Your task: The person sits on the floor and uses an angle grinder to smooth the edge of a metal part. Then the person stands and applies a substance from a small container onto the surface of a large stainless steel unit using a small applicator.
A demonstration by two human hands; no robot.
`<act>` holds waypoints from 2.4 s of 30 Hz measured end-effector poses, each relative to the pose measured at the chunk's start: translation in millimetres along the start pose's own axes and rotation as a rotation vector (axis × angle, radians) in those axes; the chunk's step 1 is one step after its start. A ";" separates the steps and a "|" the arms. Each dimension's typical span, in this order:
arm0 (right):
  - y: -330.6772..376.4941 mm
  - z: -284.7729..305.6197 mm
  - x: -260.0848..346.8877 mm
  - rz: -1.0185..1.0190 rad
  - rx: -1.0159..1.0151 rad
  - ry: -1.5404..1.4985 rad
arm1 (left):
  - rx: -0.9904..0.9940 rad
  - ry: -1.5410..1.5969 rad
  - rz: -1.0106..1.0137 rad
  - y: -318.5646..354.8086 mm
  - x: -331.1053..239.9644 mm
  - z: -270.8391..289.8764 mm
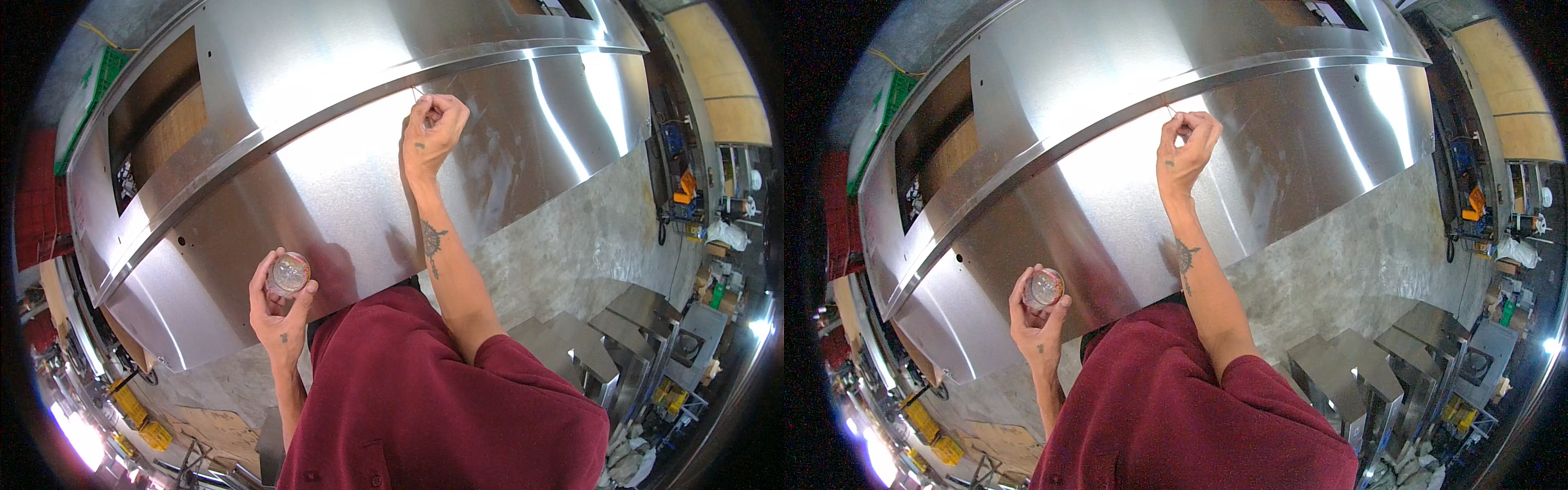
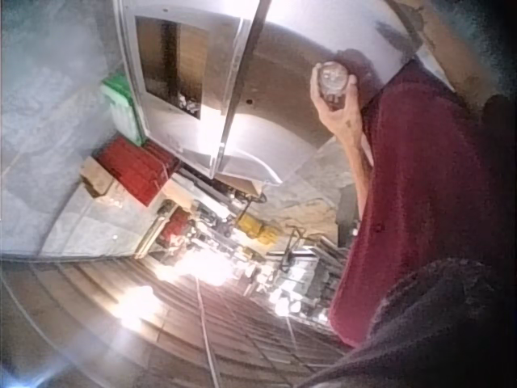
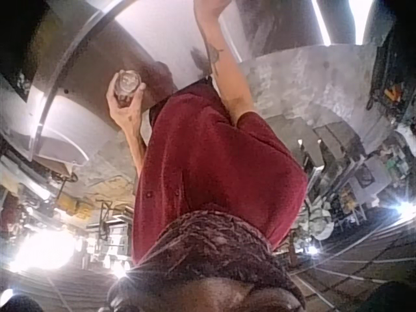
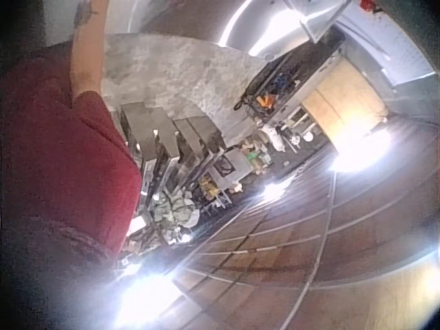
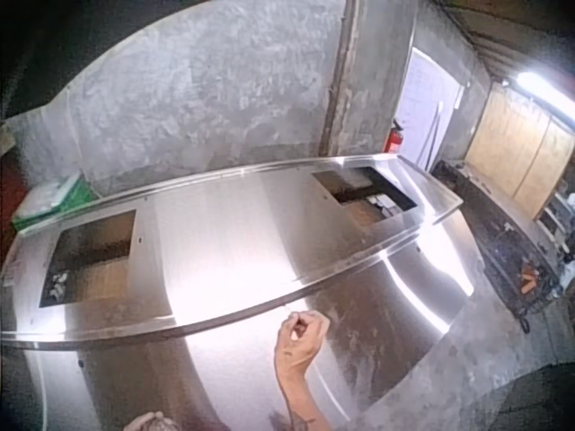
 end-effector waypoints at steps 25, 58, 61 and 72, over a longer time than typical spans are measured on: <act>-72.2 86.1 -109.9 -0.023 -0.237 0.190 | 0.014 -0.006 0.006 0.3 1.7 -10.1; -94.8 83.5 -164.7 -0.106 -0.217 0.227 | 0.026 -0.047 0.012 -2.5 -3.4 -25.9; -92.9 84.5 -163.9 -0.109 -0.249 0.199 | 0.036 -0.066 -0.020 -1.6 -6.6 -26.1; -93.2 82.5 -163.2 -0.108 -0.209 0.240 | 0.025 -0.079 0.003 3.1 -6.5 -24.0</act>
Point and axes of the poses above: each hand's wrist, its own y-axis away from the middle knuckle, its own z-axis out of the back of the hand, x = y × z, the point moved 9 cm from there along -y, towards the middle knuckle, and after that the axes turned 12 degrees about z, right-handed, at the moved point
